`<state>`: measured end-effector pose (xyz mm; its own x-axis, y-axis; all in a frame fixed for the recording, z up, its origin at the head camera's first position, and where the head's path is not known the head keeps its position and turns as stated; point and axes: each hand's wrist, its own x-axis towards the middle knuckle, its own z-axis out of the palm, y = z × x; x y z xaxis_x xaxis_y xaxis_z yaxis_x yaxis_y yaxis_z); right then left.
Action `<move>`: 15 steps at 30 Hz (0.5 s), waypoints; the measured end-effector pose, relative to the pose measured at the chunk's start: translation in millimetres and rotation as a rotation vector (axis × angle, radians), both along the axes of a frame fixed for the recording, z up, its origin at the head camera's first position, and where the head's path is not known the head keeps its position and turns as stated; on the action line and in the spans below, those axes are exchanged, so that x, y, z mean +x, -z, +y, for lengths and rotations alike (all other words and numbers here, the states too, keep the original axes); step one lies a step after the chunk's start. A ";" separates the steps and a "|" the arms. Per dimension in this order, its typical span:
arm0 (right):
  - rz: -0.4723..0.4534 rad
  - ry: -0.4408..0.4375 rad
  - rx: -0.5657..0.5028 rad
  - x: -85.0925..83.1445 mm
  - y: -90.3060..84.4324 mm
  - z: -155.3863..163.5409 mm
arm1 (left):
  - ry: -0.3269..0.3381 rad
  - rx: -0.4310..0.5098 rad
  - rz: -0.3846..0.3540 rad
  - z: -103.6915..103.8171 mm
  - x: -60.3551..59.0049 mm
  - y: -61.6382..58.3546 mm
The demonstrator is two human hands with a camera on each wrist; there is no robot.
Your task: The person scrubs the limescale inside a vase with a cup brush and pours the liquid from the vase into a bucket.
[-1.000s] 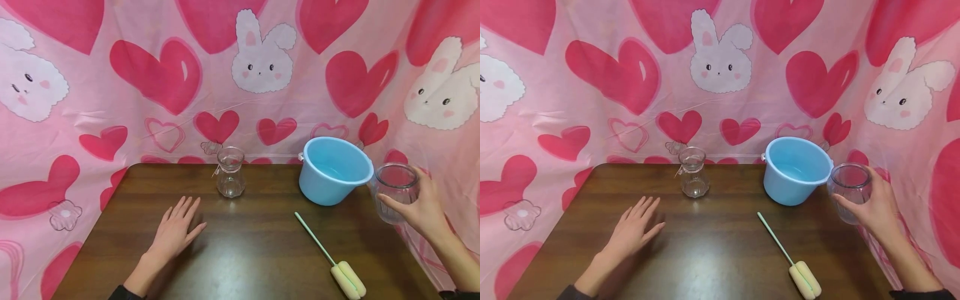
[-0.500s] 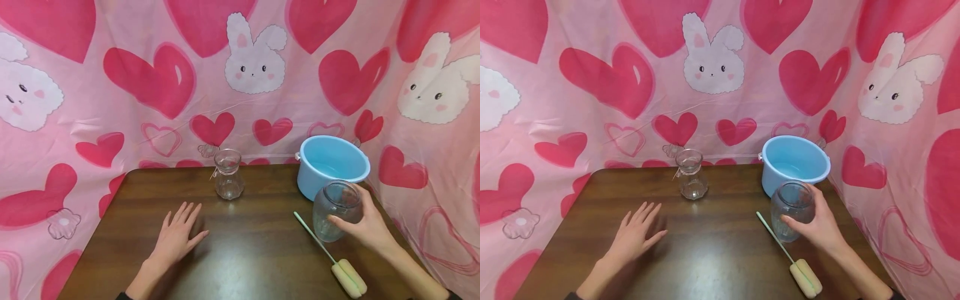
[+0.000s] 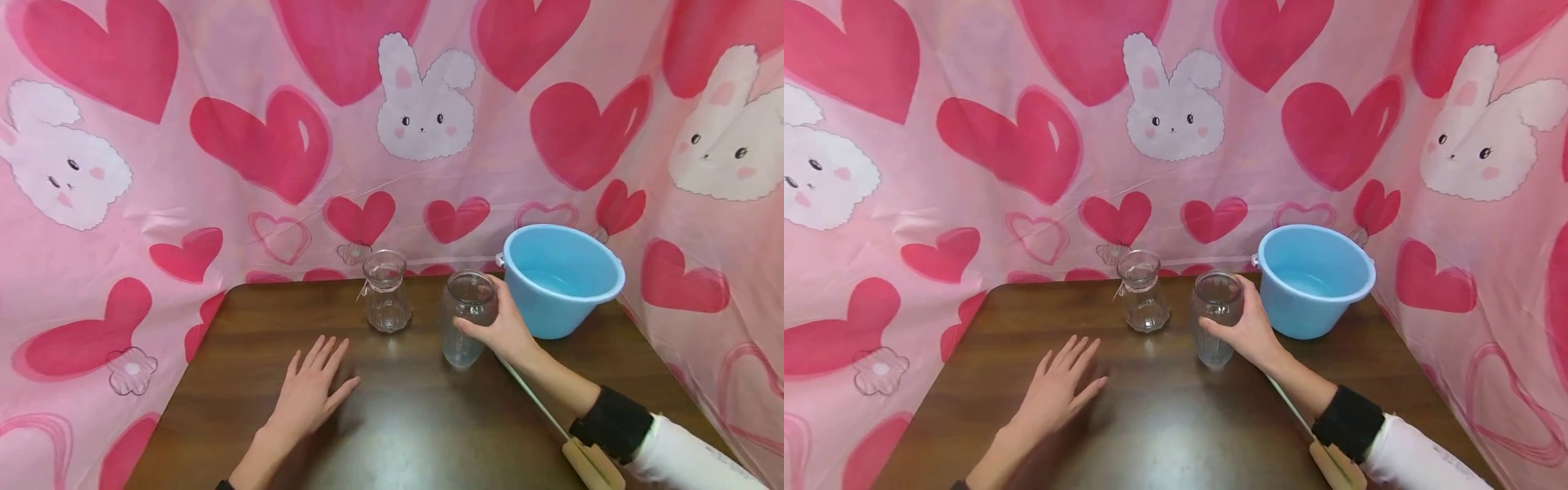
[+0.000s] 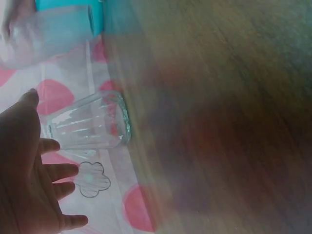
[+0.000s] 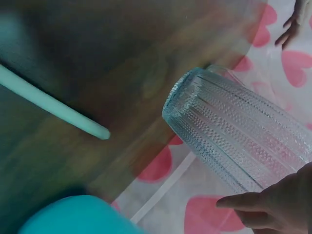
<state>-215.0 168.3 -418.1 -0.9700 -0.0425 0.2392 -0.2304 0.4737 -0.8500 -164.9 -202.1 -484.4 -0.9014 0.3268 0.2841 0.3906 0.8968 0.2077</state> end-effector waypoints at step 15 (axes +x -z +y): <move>0.057 0.111 0.079 -78.9 28.7 -23.4 | 0.016 -0.009 -0.034 2.8 0.5 0.6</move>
